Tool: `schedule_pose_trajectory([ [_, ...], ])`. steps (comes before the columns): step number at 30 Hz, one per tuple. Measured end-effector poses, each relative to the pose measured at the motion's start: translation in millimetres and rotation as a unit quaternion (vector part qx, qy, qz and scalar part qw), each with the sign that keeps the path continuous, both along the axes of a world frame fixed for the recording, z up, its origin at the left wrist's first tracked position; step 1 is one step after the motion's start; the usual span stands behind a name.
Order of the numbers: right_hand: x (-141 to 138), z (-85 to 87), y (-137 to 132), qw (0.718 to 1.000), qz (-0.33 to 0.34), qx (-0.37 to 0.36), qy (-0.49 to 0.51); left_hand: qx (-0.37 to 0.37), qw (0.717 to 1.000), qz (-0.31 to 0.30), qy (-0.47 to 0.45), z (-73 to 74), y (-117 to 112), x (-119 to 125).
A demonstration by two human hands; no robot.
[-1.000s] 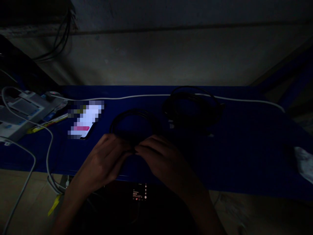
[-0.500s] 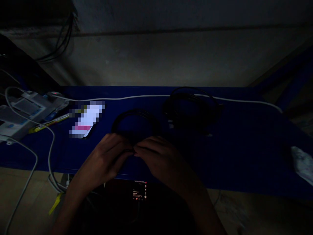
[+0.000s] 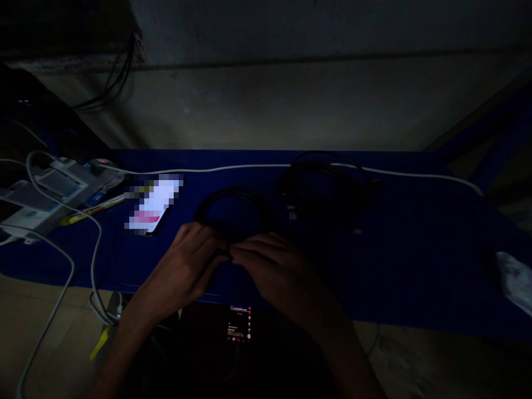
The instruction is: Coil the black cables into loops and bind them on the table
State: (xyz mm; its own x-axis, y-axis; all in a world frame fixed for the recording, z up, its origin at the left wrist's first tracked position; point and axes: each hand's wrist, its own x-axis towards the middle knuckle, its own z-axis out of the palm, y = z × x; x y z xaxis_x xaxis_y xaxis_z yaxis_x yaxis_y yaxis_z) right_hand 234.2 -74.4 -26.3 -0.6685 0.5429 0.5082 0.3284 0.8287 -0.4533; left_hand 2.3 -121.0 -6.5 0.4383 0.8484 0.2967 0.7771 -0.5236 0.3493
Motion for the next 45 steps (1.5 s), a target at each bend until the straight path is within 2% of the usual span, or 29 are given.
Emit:
schedule_pose_trajectory([
  [4, -0.9, 3.6, -0.6, 1.000, 0.002, -0.002, 0.003, 0.026, 1.000, -0.003, 0.001, -2.0, 0.2, -0.3],
  [11, -1.6, 2.7, -4.7, 0.999, -0.035, -0.003, 0.033, 0.045, 0.999, -0.016, -0.006, -3.8, -0.6, -0.6],
  [22, -3.3, -0.8, -5.6, 0.999, -0.019, 0.002, 0.033, 0.044, 0.999, -0.016, -0.004, -4.7, 0.2, -2.0],
  [31, -1.3, -0.3, -2.7, 1.000, 0.020, -0.006, -0.001, 0.039, 0.999, -0.018, 0.000, -5.4, -1.8, -2.8],
  [35, -3.3, -0.5, -3.5, 0.999, -0.020, -0.048, -0.001, 0.030, 0.999, -0.023, -0.002, -5.7, -1.9, -3.1],
  [38, -4.8, -0.8, -3.8, 0.997, -0.059, -0.050, 0.005, 0.032, 0.999, -0.027, -0.004, -6.0, -2.3, -3.9],
  [45, -5.4, 0.0, -3.0, 0.996, -0.071, -0.055, 0.008, 0.044, 0.999, -0.030, 0.002, -5.6, -2.7, -4.7],
])
